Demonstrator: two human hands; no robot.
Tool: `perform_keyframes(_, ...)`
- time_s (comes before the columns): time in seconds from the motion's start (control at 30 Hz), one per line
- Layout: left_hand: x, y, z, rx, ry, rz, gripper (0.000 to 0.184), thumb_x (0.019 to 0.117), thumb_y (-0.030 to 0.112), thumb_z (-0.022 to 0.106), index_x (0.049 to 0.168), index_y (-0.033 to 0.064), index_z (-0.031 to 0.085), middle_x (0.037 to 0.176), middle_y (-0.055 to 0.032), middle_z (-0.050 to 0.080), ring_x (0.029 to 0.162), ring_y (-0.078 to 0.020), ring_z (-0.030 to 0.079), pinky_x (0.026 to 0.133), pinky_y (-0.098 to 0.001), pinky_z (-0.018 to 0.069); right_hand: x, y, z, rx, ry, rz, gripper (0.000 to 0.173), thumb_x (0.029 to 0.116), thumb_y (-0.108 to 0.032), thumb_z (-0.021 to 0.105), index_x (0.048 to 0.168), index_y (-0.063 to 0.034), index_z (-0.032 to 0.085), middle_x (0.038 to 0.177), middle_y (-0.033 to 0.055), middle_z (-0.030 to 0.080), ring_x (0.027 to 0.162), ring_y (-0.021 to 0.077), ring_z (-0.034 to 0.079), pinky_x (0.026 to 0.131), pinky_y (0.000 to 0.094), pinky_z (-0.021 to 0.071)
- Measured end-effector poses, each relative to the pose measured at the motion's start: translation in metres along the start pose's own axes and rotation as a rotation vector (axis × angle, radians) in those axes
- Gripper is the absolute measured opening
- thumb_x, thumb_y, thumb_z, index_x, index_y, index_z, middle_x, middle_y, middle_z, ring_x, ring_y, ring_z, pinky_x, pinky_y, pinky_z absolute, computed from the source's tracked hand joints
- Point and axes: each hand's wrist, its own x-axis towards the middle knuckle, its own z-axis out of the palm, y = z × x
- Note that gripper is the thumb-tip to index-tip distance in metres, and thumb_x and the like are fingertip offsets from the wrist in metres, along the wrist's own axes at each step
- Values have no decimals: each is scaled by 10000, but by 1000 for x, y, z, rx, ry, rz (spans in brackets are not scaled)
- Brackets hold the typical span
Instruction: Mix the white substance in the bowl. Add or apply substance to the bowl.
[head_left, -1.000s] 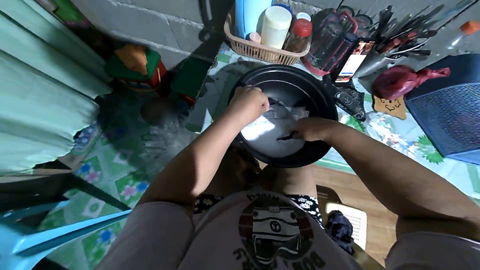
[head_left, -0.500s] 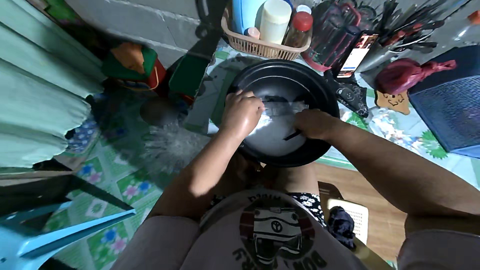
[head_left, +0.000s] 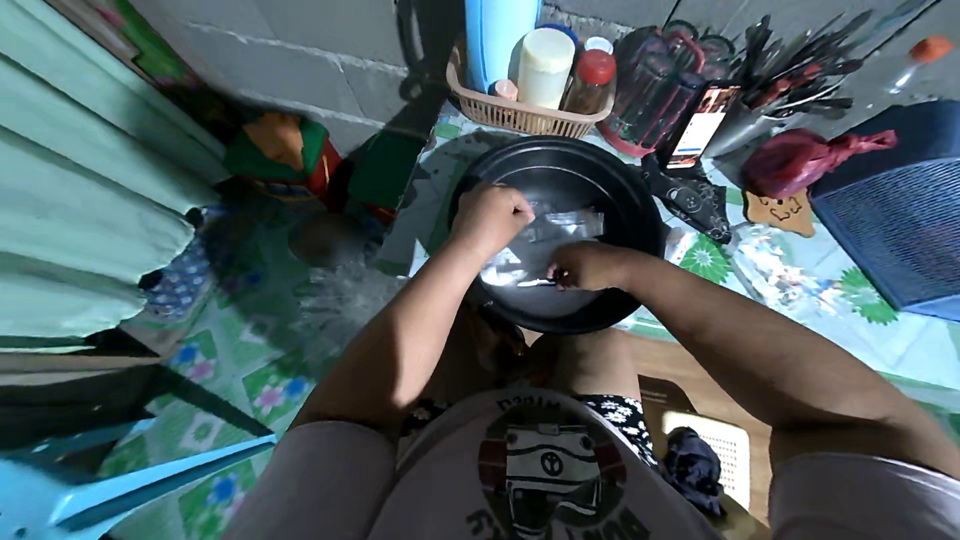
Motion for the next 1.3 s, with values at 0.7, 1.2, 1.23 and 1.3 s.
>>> perform_keyframes(0.7,8,-1,21,198,-190,67,193,993,285,658,1037,152,791,1147,-77,738,1183,-281,646,1061,-576,456,-28,49,-57,-177,176,166,204,986,-216,688,1095,-54,746,1078,181,716,1077,382,669,951,638,504)
perform_keyframes(1.2,5,0,24,191,-104,140,164,970,277,693,1056,182,795,1069,-40,763,1113,-241,680,1069,-557,451,-10,42,-49,-184,187,189,194,963,-217,711,1114,-104,760,1130,167,717,1116,394,665,949,693,496)
perform_keyframes(1.23,6,-1,24,151,-96,145,173,964,264,703,1082,175,793,1078,-44,764,1113,-237,684,1073,-554,456,-10,41,-50,-184,196,180,196,964,-215,710,1116,-101,759,1130,169,716,1116,398,664,946,696,496)
perform_keyframes(1.3,6,-1,22,69,-109,143,212,966,249,713,1138,147,782,1111,-63,758,1129,-239,682,1079,-544,462,-12,34,-54,-198,190,183,213,977,-214,695,1140,-88,752,1146,182,706,1133,403,654,951,688,495)
